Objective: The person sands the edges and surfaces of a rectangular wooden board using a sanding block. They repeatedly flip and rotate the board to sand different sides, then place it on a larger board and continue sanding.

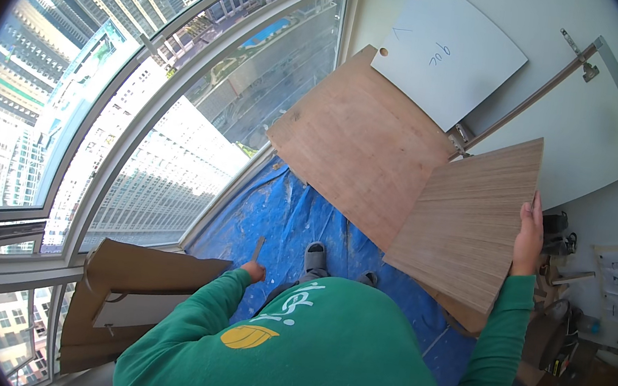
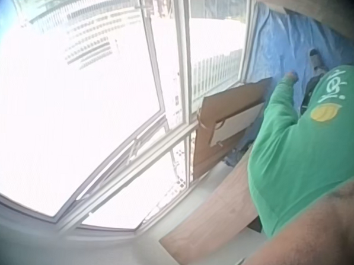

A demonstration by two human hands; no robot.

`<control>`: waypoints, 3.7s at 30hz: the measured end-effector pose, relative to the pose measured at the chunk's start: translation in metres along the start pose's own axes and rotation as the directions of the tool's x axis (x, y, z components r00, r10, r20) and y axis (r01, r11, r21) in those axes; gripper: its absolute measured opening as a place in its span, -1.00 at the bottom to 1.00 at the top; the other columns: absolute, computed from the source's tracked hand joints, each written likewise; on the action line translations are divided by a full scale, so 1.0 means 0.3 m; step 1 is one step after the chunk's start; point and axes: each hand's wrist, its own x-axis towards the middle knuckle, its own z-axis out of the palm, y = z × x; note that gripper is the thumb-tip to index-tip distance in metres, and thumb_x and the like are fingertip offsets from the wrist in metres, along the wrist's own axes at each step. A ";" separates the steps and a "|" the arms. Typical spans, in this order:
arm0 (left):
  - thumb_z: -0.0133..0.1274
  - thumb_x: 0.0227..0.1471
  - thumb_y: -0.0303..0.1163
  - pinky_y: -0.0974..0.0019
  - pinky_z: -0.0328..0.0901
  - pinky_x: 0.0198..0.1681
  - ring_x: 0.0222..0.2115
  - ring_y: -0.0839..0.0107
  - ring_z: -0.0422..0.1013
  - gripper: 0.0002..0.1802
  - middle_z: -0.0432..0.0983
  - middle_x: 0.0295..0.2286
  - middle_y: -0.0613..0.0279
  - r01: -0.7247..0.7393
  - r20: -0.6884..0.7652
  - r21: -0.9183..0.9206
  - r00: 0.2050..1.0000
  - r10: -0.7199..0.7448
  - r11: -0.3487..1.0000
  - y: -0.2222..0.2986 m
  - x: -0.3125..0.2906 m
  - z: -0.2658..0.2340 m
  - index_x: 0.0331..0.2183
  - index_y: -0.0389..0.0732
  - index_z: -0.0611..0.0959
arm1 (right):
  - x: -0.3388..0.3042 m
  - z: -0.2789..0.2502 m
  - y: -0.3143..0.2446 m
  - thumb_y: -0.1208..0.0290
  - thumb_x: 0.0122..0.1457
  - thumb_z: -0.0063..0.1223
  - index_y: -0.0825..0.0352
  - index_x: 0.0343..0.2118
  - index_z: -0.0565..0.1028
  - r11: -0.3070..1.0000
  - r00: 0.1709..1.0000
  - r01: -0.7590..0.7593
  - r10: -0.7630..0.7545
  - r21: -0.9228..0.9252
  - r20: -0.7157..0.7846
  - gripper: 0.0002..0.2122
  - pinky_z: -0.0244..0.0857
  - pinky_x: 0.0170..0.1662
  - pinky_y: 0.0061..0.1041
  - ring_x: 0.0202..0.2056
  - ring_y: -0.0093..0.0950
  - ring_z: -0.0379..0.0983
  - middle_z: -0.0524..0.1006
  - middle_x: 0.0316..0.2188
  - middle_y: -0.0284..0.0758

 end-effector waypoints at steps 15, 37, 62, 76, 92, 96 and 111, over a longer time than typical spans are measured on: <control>-0.22 0.39 0.19 -0.03 0.48 -0.11 -0.40 0.12 0.64 -0.22 0.72 -0.49 0.07 0.370 0.047 -0.358 0.924 -0.379 0.857 0.160 0.087 -0.197 -0.37 -0.29 0.80 | 0.007 -0.010 0.030 0.11 0.50 -0.09 0.40 0.48 0.10 1.000 1.000 -0.007 0.008 0.023 -0.019 -0.36 -0.01 0.44 -0.44 0.42 -0.30 0.16 0.21 0.44 -0.07; 0.17 0.16 -0.07 -0.08 0.42 0.11 -0.06 -0.12 0.58 -0.42 0.68 -0.10 -0.08 0.335 -0.173 -0.333 0.897 -0.406 0.882 0.061 0.060 -0.059 0.15 -0.11 0.64 | 0.008 0.065 -0.030 0.09 0.50 -0.11 0.46 0.48 0.07 0.998 0.999 0.054 -0.053 -0.034 0.009 -0.33 -0.02 0.46 -0.39 0.44 -0.29 0.12 0.18 0.45 -0.02; 0.26 0.14 -0.19 0.02 0.28 0.26 0.22 -0.07 0.33 -0.23 0.31 0.25 -0.15 -0.848 -0.569 -0.081 0.470 0.674 0.523 1.326 -0.076 -1.033 0.26 -0.28 0.36 | 0.009 0.180 -0.170 0.15 0.50 -0.12 0.35 0.48 0.13 0.981 0.996 -0.076 0.065 -0.177 -0.067 -0.40 0.02 0.43 -0.37 0.43 -0.26 0.16 0.21 0.45 -0.05; 0.19 -0.04 -0.50 0.01 0.00 0.48 0.41 -0.18 0.01 0.11 0.02 0.37 -0.37 -0.827 -0.744 0.127 0.286 0.605 0.547 1.552 -0.040 -0.991 0.42 -0.46 -0.02 | -0.012 0.332 -0.209 0.15 0.52 -0.19 0.46 0.48 0.02 0.997 0.993 -0.071 0.071 0.008 -0.093 -0.36 -0.07 0.48 -0.33 0.49 -0.23 0.01 0.06 0.50 -0.02; 0.23 -0.01 -0.52 0.04 0.03 0.46 0.42 -0.12 0.02 0.04 0.06 0.38 -0.28 -0.865 -0.795 0.013 0.295 0.530 0.501 1.481 -0.062 -1.032 0.41 -0.43 0.08 | -0.499 0.346 -0.306 0.03 0.55 -0.50 0.55 0.46 0.02 0.704 0.799 0.589 -0.434 -0.397 0.415 -0.34 -0.20 0.52 -0.07 0.51 0.03 -0.11 0.00 0.49 0.10; 0.23 0.01 -0.51 0.05 0.05 0.45 0.42 -0.11 0.04 0.04 0.05 0.39 -0.27 -0.859 -0.781 -0.050 0.352 0.517 0.510 1.468 -0.074 -1.042 0.42 -0.39 0.08 | -0.579 0.322 -0.315 0.00 0.54 -0.47 0.54 0.45 0.07 0.623 0.721 0.676 -0.448 -0.393 0.528 -0.32 -0.23 0.51 0.02 0.50 0.02 -0.08 0.05 0.48 0.11; 0.25 0.13 -0.29 0.07 0.07 0.43 0.42 -0.04 0.06 0.07 0.01 0.42 -0.16 -0.872 -0.781 -0.051 0.339 0.525 0.488 1.453 -0.053 -1.032 0.45 -0.32 0.01 | -0.561 0.247 -0.334 -0.01 0.53 -0.42 0.39 0.39 0.31 0.572 0.473 0.815 -0.560 -0.096 0.681 -0.39 -0.30 0.52 0.05 0.50 -0.10 -0.01 0.22 0.45 -0.07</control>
